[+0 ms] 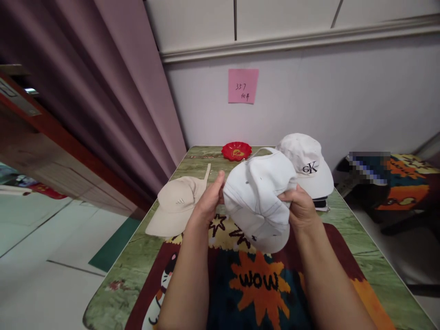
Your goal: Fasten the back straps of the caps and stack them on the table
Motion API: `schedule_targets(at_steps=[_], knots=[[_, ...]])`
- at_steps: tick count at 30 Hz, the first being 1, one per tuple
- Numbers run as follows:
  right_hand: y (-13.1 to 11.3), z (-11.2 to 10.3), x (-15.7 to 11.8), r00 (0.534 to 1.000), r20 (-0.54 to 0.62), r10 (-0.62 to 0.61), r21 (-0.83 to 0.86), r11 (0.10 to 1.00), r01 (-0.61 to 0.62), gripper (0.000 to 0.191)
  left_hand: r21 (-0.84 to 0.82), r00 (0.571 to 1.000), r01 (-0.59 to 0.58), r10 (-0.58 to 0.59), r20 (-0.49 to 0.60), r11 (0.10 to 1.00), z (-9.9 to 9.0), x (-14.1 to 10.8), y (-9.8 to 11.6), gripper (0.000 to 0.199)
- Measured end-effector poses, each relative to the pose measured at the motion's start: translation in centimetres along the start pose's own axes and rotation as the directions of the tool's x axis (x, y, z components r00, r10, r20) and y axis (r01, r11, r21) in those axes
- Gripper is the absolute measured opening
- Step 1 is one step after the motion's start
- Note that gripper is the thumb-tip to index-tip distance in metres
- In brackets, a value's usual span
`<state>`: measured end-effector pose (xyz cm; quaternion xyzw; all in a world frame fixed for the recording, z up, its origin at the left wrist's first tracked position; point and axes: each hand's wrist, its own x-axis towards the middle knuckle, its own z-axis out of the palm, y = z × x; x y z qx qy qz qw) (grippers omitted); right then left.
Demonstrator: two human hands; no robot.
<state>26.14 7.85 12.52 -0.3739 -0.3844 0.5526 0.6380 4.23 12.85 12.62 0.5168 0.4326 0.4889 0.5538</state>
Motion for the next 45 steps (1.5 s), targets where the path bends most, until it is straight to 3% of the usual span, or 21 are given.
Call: schedule_targets(at_steps=[3, 7, 10, 13, 17, 20, 24, 27, 31, 35, 40, 45], knots=[[0.4, -0.2, 0.1, 0.999, -0.007, -0.035, -0.086, 0.996, 0.034, 0.034, -0.157, 0.984, 0.136, -0.115, 0.134, 0.978, 0.4, -0.7, 0.8, 0.038], [0.8, -0.3, 0.6, 0.957, -0.103, -0.270, -0.264, 0.935, 0.236, 0.025, -0.285, 0.998, -0.053, 0.057, 0.007, 0.957, 1.0, -1.3, 1.8, 0.037], [0.6, -0.5, 1.0, 0.914, -0.097, -0.395, -0.347, 0.874, 0.341, 0.024, -0.224, 0.980, -0.201, 0.193, -0.055, 0.954, 1.0, -1.4, 1.9, 0.028], [0.0, -1.0, 1.2, 0.952, 0.023, -0.306, -0.386, 0.875, 0.291, 0.024, -0.078, 0.976, -0.217, 0.217, -0.014, 0.973, 0.7, -1.3, 1.7, 0.021], [-1.0, -1.6, 1.1, 0.982, 0.146, -0.117, -0.414, 0.895, 0.168, 0.025, 0.070, 0.985, -0.140, 0.132, 0.107, 0.988, 0.4, -1.3, 1.4, 0.025], [-1.5, -1.8, 0.9, 0.968, 0.252, -0.013, -0.398, 0.910, 0.116, 0.027, 0.118, 0.982, -0.124, 0.105, 0.160, 0.985, 0.4, -1.1, 1.1, 0.024], [-2.0, -2.0, 0.7, 0.920, 0.384, 0.073, -0.251, 0.968, 0.028, 0.037, 0.132, 0.986, -0.121, 0.104, 0.130, 0.984, 0.5, -1.0, 0.7, 0.026], [-2.0, -1.9, 0.6, 0.933, 0.349, 0.089, -0.219, 0.976, -0.012, 0.033, 0.107, 0.989, -0.110, 0.098, 0.112, 0.988, 0.6, -1.1, 0.7, 0.025], [-1.7, -1.1, 0.5, 0.972, 0.204, 0.115, -0.319, 0.947, -0.045, 0.035, 0.091, 0.989, -0.114, 0.104, 0.107, 0.989, 0.8, -1.4, 1.2, 0.022], [-1.3, 0.3, 0.5, 0.993, 0.083, 0.084, -0.356, 0.933, -0.049, 0.040, 0.164, 0.976, -0.163, 0.134, 0.172, 0.973, 1.0, -1.6, 1.7, 0.018], [-0.7, 1.7, 0.3, 0.993, 0.083, 0.086, -0.276, 0.959, -0.060, 0.044, 0.262, 0.952, -0.233, 0.165, 0.258, 0.937, 1.1, -1.6, 2.1, 0.013], [0.0, 2.3, 0.3, 0.990, 0.065, 0.122, -0.255, 0.962, -0.102, 0.049, 0.367, 0.944, -0.286, 0.196, 0.264, 0.885, 1.3, -1.6, 2.0, 0.013]])
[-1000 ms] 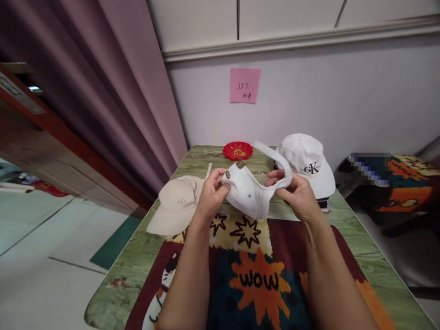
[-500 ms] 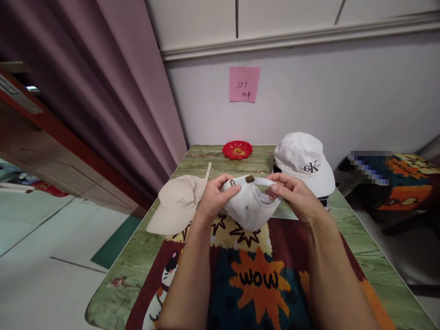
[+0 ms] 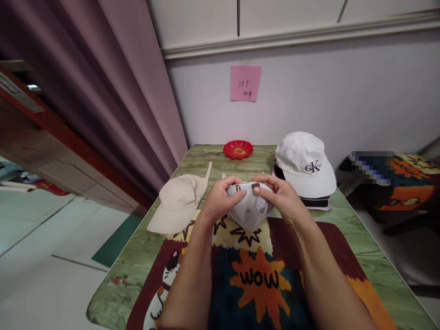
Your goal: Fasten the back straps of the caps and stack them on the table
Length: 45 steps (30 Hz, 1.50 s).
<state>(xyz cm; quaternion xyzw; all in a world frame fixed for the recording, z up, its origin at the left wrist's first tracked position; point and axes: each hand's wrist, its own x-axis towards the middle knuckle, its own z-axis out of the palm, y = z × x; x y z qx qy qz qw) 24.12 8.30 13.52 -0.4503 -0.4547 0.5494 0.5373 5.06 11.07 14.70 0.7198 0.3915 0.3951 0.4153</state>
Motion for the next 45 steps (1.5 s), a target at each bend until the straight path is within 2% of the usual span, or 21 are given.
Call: schedule_targets(at_steps=[1, 3, 5, 6, 7, 9, 11, 14, 18, 25, 28, 31, 36, 40, 42, 43, 45], knots=[[0.1, 0.1, 0.1, 0.999, -0.024, -0.028, -0.011, 1.000, 0.028, 0.048, 0.048, 0.999, -0.019, 0.021, -0.033, 0.999, 0.1, 0.0, 0.0, 0.013], [0.4, 0.4, 0.2, 0.988, -0.106, -0.112, -0.040, 0.993, 0.108, 0.042, 0.182, 0.979, -0.084, 0.116, -0.169, 0.980, 0.6, 0.1, 0.0, 0.020], [0.7, 0.8, 0.4, 0.964, -0.200, -0.176, -0.067, 0.984, 0.166, 0.037, 0.321, 0.913, -0.134, 0.242, -0.327, 0.938, 1.2, 0.1, 0.3, 0.026], [0.9, 1.1, 0.4, 0.951, -0.238, -0.196, -0.080, 0.980, 0.182, 0.035, 0.347, 0.884, -0.137, 0.273, -0.379, 0.928, 1.5, 0.1, 0.4, 0.025], [1.0, 1.3, 0.4, 0.940, -0.264, -0.218, -0.095, 0.975, 0.199, 0.034, 0.324, 0.878, -0.130, 0.260, -0.402, 0.937, 1.9, 0.0, 0.6, 0.021], [1.3, 1.9, 0.3, 0.917, -0.282, -0.283, -0.145, 0.957, 0.251, 0.031, 0.142, 0.922, -0.081, 0.128, -0.365, 0.987, 2.6, -0.1, 0.9, 0.016], [1.5, 2.4, 0.1, 0.892, -0.282, -0.353, -0.230, 0.928, 0.295, 0.027, -0.097, 0.961, 0.007, -0.034, -0.276, 0.995, 3.2, -0.2, 0.9, 0.020], [1.7, 2.9, -0.2, 0.872, -0.287, -0.398, -0.331, 0.895, 0.299, 0.025, -0.327, 0.962, 0.094, -0.171, -0.214, 0.940, 3.6, -0.1, 0.8, 0.022], [1.8, 3.4, -0.5, 0.855, -0.280, -0.436, -0.373, 0.870, 0.322, 0.028, -0.466, 0.943, 0.097, -0.231, -0.241, 0.879, 3.5, 0.0, 1.1, 0.025], [2.2, 4.7, -0.9, 0.859, -0.260, -0.441, -0.291, 0.884, 0.366, 0.029, -0.631, 0.910, 0.054, -0.299, -0.288, 0.774, 3.5, 0.2, 1.2, 0.033], [2.3, 5.1, -1.1, 0.868, -0.267, -0.420, -0.215, 0.903, 0.371, 0.026, -0.666, 0.910, 0.034, -0.300, -0.288, 0.745, 3.6, 0.2, 1.1, 0.034], [2.3, 5.3, -1.2, 0.893, -0.303, -0.332, -0.077, 0.943, 0.325, 0.028, -0.688, 0.917, 0.016, -0.285, -0.279, 0.726, 3.6, 0.2, 1.1, 0.036], [2.3, 5.1, -0.6, 0.937, -0.301, -0.178, 0.160, 0.959, 0.234, 0.058, -0.720, 0.919, 0.053, -0.316, -0.236, 0.692, 3.5, 0.1, 1.0, 0.035], [2.2, 4.7, -0.2, 0.962, -0.249, -0.108, 0.235, 0.957, 0.168, 0.049, -0.702, 0.915, 0.071, -0.327, -0.237, 0.709, 3.2, 0.2, 0.7, 0.032], [1.7, 4.1, -0.2, 0.952, -0.269, -0.143, 0.187, 0.962, 0.197, 0.040, -0.670, 0.905, 0.056, -0.320, -0.278, 0.741, 3.0, 0.3, 0.5, 0.030], [1.4, 3.7, -0.2, 0.933, -0.305, -0.189, 0.132, 0.962, 0.238, 0.036, -0.650, 0.899, 0.046, -0.316, -0.305, 0.759, 2.9, 0.3, 0.4, 0.028], [0.7, 2.7, -0.5, 0.866, -0.395, -0.306, -0.004, 0.943, 0.332, 0.028, -0.625, 0.889, 0.036, -0.311, -0.337, 0.780, 2.6, 0.4, 0.2, 0.026]])
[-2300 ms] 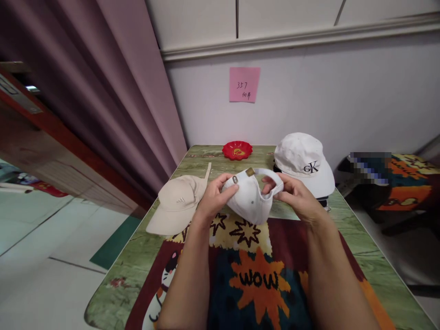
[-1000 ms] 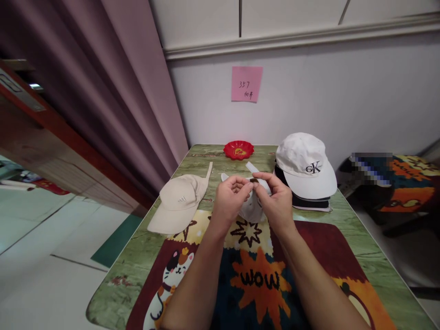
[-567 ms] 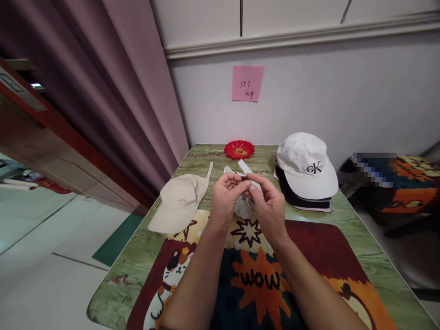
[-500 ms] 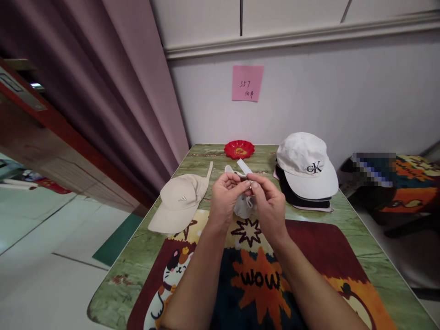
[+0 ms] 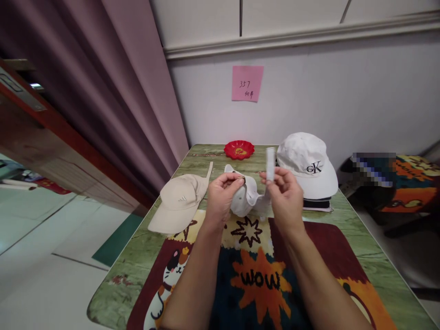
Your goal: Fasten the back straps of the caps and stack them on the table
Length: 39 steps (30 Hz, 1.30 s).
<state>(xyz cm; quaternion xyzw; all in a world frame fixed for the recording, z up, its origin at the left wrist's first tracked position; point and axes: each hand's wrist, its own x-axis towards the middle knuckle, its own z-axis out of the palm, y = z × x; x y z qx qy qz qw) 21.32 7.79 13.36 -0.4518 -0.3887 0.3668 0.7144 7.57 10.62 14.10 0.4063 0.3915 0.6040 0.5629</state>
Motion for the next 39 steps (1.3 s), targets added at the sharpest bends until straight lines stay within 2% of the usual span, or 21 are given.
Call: schedule_targets(at_steps=[2, 6, 11, 16, 20, 28, 35, 39], knots=[[-0.8, -1.0, 0.4, 0.995, -0.048, -0.087, -0.062, 0.994, 0.084, 0.021, -0.007, 1.000, 0.011, -0.011, 0.012, 1.000, -0.3, 0.2, 0.0, 0.025], [-1.5, -2.2, 1.0, 0.995, -0.011, -0.102, -0.137, 0.986, 0.100, 0.012, -0.060, 0.991, 0.094, -0.088, 0.105, 0.994, -0.7, 0.4, -0.1, 0.029], [-1.6, -2.0, 0.6, 0.984, 0.110, -0.142, -0.329, 0.929, 0.171, 0.026, -0.106, 0.973, 0.176, -0.157, 0.170, 0.979, -0.8, 0.5, -0.3, 0.029], [-1.4, -1.6, 0.2, 0.977, 0.144, -0.156, -0.502, 0.839, 0.208, 0.029, -0.119, 0.972, 0.193, -0.174, 0.158, 0.974, -0.9, 0.7, -0.2, 0.029], [-1.0, -1.6, 0.3, 0.986, 0.131, -0.106, -0.600, 0.783, 0.164, 0.029, -0.089, 0.975, 0.188, -0.175, 0.141, 0.978, -0.7, 0.5, -0.2, 0.030], [-0.3, -1.7, 0.7, 0.989, 0.148, -0.002, -0.595, 0.798, 0.091, 0.029, -0.010, 0.987, 0.129, -0.127, 0.095, 0.992, -0.3, 0.5, -0.9, 0.030], [0.2, -1.4, 0.7, 0.981, 0.192, 0.017, -0.522, 0.849, 0.088, 0.028, -0.002, 0.973, 0.135, -0.132, 0.188, 0.991, -0.5, 0.3, -1.5, 0.031], [0.4, -1.5, 0.9, 0.981, 0.189, 0.034, -0.522, 0.850, 0.072, 0.028, 0.001, 0.978, 0.134, -0.132, 0.159, 0.991, 0.0, 0.2, -1.8, 0.030]])
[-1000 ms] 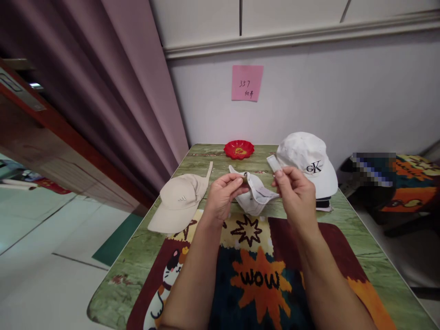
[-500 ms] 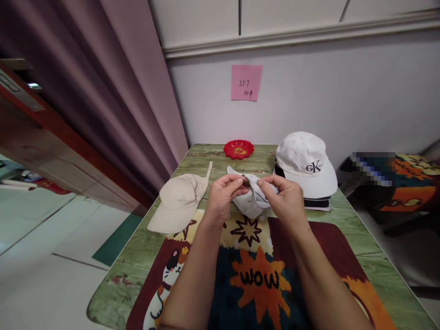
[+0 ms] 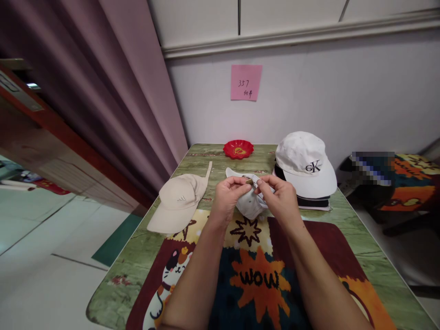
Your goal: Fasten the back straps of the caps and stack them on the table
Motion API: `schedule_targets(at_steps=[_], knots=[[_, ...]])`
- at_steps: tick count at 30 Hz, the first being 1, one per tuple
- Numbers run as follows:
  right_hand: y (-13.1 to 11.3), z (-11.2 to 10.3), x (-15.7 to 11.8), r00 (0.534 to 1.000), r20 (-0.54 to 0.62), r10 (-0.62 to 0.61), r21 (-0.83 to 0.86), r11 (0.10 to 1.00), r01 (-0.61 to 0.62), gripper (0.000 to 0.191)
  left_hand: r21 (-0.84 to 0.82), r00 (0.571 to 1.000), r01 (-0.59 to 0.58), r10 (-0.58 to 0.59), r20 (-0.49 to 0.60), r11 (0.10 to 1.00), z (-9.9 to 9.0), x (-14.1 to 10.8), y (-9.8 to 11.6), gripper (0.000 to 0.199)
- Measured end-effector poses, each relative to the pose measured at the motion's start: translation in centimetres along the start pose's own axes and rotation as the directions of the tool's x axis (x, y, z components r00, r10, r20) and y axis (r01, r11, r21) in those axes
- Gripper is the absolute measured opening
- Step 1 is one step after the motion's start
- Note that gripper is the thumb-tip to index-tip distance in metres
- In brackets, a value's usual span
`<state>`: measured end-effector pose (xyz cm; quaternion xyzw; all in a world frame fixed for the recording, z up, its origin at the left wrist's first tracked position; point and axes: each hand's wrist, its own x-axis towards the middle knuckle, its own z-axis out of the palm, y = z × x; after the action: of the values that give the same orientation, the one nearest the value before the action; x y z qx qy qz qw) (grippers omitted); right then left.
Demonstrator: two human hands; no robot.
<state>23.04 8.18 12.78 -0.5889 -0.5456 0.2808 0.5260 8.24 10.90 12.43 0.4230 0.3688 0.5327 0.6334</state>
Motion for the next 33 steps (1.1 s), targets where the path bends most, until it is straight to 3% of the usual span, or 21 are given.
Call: schedule_targets(at_steps=[4, 21, 33], knots=[[0.1, -0.3, 0.2, 1.000, -0.013, -0.012, -0.046, 0.999, 0.011, 0.028, 0.007, 0.999, -0.001, 0.001, -0.055, 1.000, 0.2, 0.1, 0.2, 0.029], [0.9, 0.3, 0.3, 0.999, 0.030, 0.015, 0.040, 0.999, -0.016, 0.027, -0.093, 0.996, 0.077, -0.082, -0.047, 0.993, -0.7, 0.6, 0.0, 0.029], [-0.7, -0.1, -0.3, 0.999, 0.020, -0.048, -0.208, 0.977, 0.051, 0.027, -0.037, 0.999, 0.032, -0.033, -0.030, 0.999, -0.7, 0.4, 0.3, 0.032]])
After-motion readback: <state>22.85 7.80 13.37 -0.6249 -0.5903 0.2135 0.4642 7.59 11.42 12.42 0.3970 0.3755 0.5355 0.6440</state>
